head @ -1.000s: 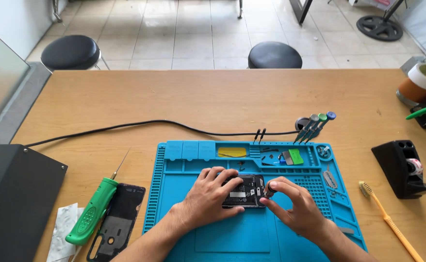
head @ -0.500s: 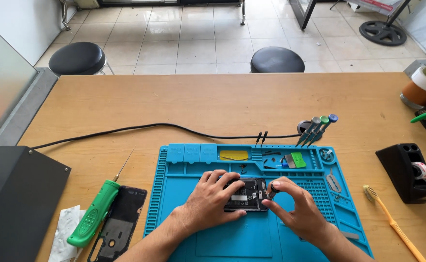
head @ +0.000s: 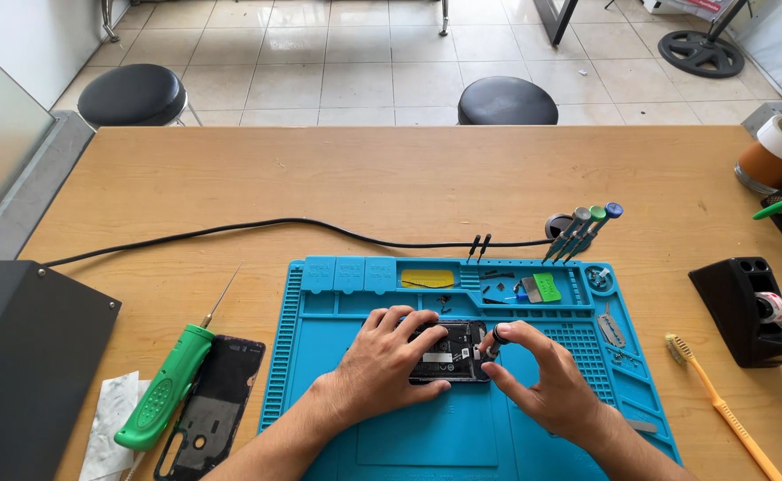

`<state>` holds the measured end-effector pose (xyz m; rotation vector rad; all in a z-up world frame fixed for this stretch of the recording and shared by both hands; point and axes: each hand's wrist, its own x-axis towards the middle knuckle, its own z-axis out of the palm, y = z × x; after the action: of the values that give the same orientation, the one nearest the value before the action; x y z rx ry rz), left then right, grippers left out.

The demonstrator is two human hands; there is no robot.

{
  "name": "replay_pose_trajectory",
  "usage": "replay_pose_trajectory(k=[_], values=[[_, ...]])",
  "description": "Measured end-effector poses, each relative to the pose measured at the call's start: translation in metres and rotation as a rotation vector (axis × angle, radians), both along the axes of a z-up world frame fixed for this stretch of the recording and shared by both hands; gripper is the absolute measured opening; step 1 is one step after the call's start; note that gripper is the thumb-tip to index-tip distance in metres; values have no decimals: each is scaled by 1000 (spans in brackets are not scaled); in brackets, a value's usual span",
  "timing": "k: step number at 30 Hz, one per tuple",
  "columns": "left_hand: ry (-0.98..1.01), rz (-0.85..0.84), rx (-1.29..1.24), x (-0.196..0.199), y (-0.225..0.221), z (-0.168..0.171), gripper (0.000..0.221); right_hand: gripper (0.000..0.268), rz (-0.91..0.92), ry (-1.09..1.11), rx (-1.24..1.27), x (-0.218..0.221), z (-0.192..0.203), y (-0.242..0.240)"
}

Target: The person uses a screwdriver to remove screws from the back of a disassembled smartphone placed on a blue work mat. They then use a green electric screwdriver to remove additional screws from the device's internal components.

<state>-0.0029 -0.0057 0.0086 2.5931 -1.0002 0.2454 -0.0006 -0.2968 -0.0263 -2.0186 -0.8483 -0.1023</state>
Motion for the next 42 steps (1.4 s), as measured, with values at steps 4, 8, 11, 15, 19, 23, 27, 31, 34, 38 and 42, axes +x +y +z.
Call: replay_pose_trajectory(k=[4,8,11,15,19,23,27,31,34,38,42], values=[[-2,-20,-1,1,2,8,73,68,2,-28,31,4,7,5],[-24,-7,-1,1,2,4,73,70,-36,20,-28,3,-8,-4],[-20,-3,-3,0,1,1,72,76,-37,-19,-51,2,-10,-5],[-56,-3,-6,1,1,6,71,74,-39,-90,-6,4,4,1],[-92,-8,-11,-2,2,7,69,70,-8,-149,35,-1,16,7],[-163,45,-68,-5,-1,1,67,76,-72,-121,107,-2,17,12],[-191,57,-52,1,1,1,66,73,-62,-126,111,2,26,19],[-176,62,-46,-2,0,-6,65,72,-55,-106,94,0,24,16],[-204,55,-30,-1,3,0,68,72,-20,-126,122,-1,34,21],[-189,56,-31,-3,2,-3,68,73,-15,-110,111,-4,38,22],[-146,59,-12,-3,2,-5,65,74,-18,-105,74,-4,38,20]])
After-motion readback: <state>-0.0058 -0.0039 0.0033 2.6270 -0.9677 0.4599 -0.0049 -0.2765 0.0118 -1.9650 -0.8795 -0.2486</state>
